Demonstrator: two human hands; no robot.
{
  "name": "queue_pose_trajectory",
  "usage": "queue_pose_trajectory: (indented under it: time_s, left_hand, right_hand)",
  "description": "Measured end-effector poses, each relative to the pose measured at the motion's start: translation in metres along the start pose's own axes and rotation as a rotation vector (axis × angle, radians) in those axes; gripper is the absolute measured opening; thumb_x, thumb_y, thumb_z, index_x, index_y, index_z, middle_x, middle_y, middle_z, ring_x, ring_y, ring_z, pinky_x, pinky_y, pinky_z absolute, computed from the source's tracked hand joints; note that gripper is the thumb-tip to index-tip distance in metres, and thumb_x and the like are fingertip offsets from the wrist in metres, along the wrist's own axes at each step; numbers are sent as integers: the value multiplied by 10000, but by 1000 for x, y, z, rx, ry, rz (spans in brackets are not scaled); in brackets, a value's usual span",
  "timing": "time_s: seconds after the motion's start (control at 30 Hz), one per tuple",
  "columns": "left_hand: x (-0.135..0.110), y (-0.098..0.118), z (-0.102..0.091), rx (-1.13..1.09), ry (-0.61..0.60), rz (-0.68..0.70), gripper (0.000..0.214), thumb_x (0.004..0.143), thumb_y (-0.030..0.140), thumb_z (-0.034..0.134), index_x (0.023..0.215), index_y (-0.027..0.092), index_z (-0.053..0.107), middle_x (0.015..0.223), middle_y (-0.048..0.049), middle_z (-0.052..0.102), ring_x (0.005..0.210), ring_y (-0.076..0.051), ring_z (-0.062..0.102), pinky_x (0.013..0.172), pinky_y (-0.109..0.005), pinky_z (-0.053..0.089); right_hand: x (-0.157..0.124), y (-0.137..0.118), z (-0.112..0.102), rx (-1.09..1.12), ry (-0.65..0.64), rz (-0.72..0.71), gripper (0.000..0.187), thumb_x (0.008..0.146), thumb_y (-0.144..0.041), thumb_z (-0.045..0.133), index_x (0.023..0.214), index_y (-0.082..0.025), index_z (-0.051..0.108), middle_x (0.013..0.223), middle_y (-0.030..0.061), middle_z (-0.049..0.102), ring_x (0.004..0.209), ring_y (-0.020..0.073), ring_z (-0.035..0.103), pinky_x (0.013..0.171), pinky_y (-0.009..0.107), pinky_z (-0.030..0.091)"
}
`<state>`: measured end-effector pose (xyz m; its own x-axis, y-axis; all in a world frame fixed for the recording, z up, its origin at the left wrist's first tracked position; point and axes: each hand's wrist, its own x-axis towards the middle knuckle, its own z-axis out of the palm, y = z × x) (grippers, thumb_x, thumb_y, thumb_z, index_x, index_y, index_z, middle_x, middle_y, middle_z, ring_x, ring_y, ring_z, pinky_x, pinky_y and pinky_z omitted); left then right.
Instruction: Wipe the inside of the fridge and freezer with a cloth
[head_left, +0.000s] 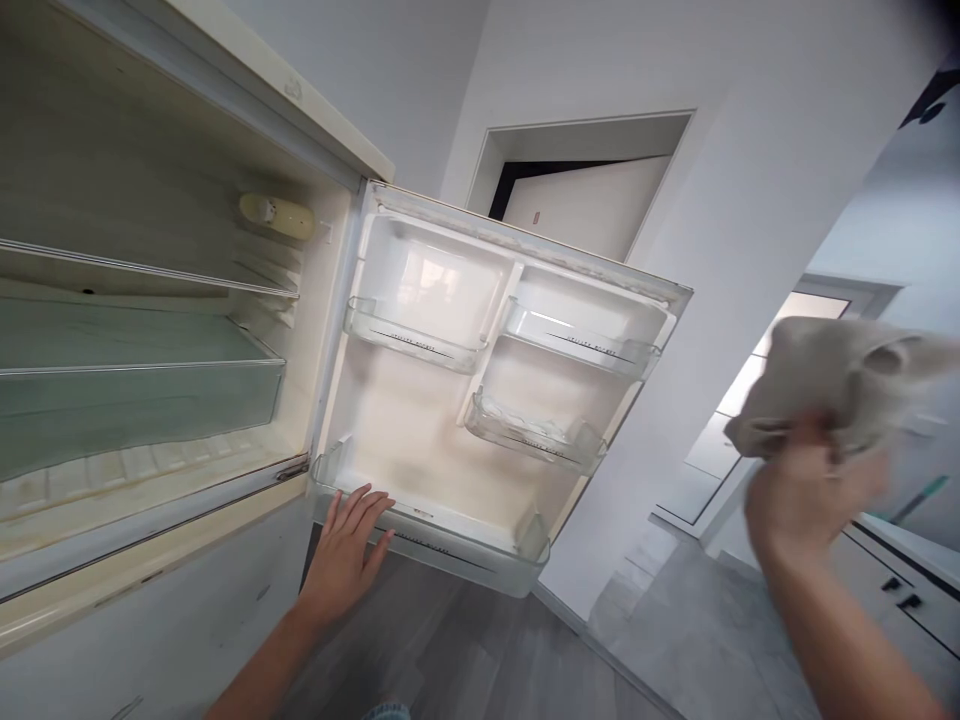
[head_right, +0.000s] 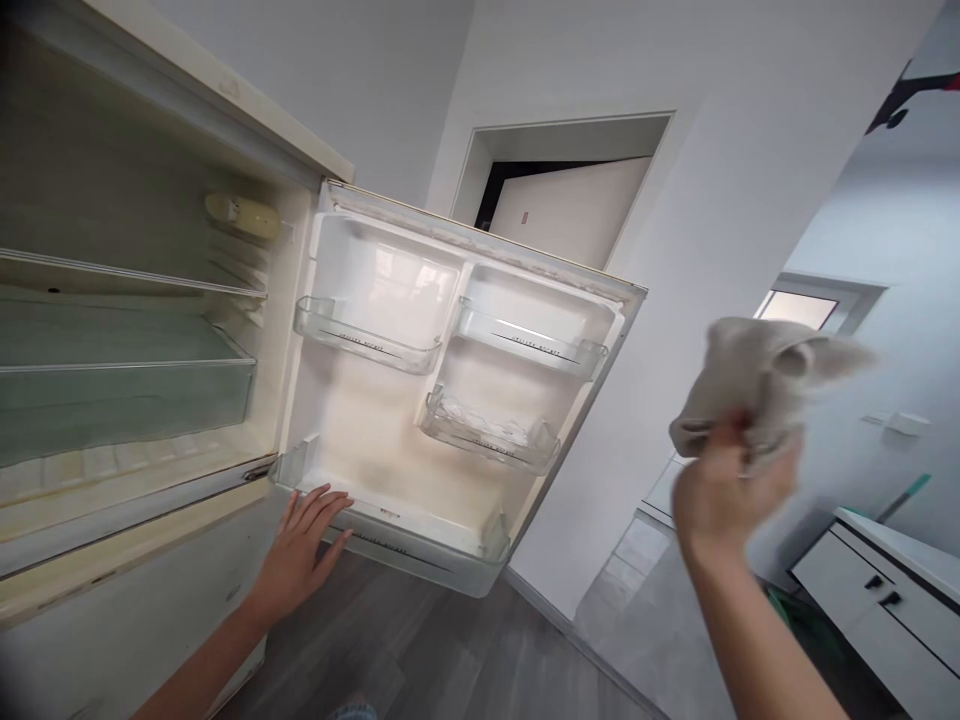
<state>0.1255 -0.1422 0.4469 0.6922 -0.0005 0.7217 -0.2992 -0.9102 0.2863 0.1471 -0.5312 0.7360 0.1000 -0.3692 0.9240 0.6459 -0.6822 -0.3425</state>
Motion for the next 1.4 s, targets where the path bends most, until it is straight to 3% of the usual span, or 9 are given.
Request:
queue_pose_trajectory:
  time_s: [0.13,0.3,0.6,0.73,0.83,0.97,1.17,1.27,1.4]
  left_hand:
    - [0,-1,-1,-3,5,9,386,878,329,469,1264,305,459,1301,-28,568,1307,-265,399,1135,-582,211]
    - [0,-1,-2,2,-15,3,383,885,315,449,1268,313,449,1302,-15,570,1311,-252,399,1135,-574,221]
    - [2,4,5,-15,19,-45,364,870,341,469,1232,295,473,1256,-26,597,1306,-265,406,1145,-594,186]
    - [2,6,3,-13,10,-49,356,871,343,467,1222,281,474,1250,-34,594,1313,-263,391,1151,-584,175]
    - [1,7,1,-20,0,-56,356,875,344,461,1225,285,465,1256,-30,586,1324,-262,374,1153,-583,169]
    - [0,7,0,-30,4,-58,355,874,341,465,1224,285,466,1260,-33,582,1331,-266,364,1149,-590,166]
    - [1,3,-1,-18,10,-32,351,868,339,476,1215,290,486,1250,-33,599,1308,-272,404,1132,-597,204]
    - [1,2,-1,-14,25,-23,345,863,328,480,1204,281,503,1244,-40,606,1303,-276,417,1128,-591,223]
    - [1,3,0,-15,27,-30,345,865,322,477,1207,284,498,1250,-37,603,1308,-279,409,1131,-593,220]
  right_hand:
    - [-40,-5,36,-48,-311,-28,469,867,-443,436,1246,-178,510,941,102,629,738,221,603,695,411,495]
    - [-71,23,64,-39,-476,3,568,888,-466,410,1384,-192,368,1144,130,594,896,217,603,831,409,473]
    - [-125,31,32,89,-599,251,546,901,-489,393,1381,-229,405,1327,106,511,1251,256,436,1032,438,355]
    - [-127,16,30,16,-598,-73,462,917,-359,385,1366,-254,410,1407,84,426,1327,260,338,1068,475,293]
    - [-127,0,44,-59,-538,-366,380,896,-281,398,1255,-239,516,1267,88,538,1215,266,439,1025,484,316]
    - [-143,-36,76,-242,-503,-416,372,851,-266,434,1199,-216,555,1072,103,597,1039,287,481,943,491,335]
    - [-174,-89,120,-193,-652,-507,582,818,-247,473,1394,-220,395,1380,119,443,1245,319,366,1063,496,209]
    - [-176,-78,119,-157,-687,-627,655,823,-230,469,1451,-264,288,1479,61,340,1346,293,282,1090,457,191]
    - [-169,-21,91,-209,-586,-692,660,816,-216,477,1439,-344,298,1469,17,363,1373,279,263,1104,452,184]
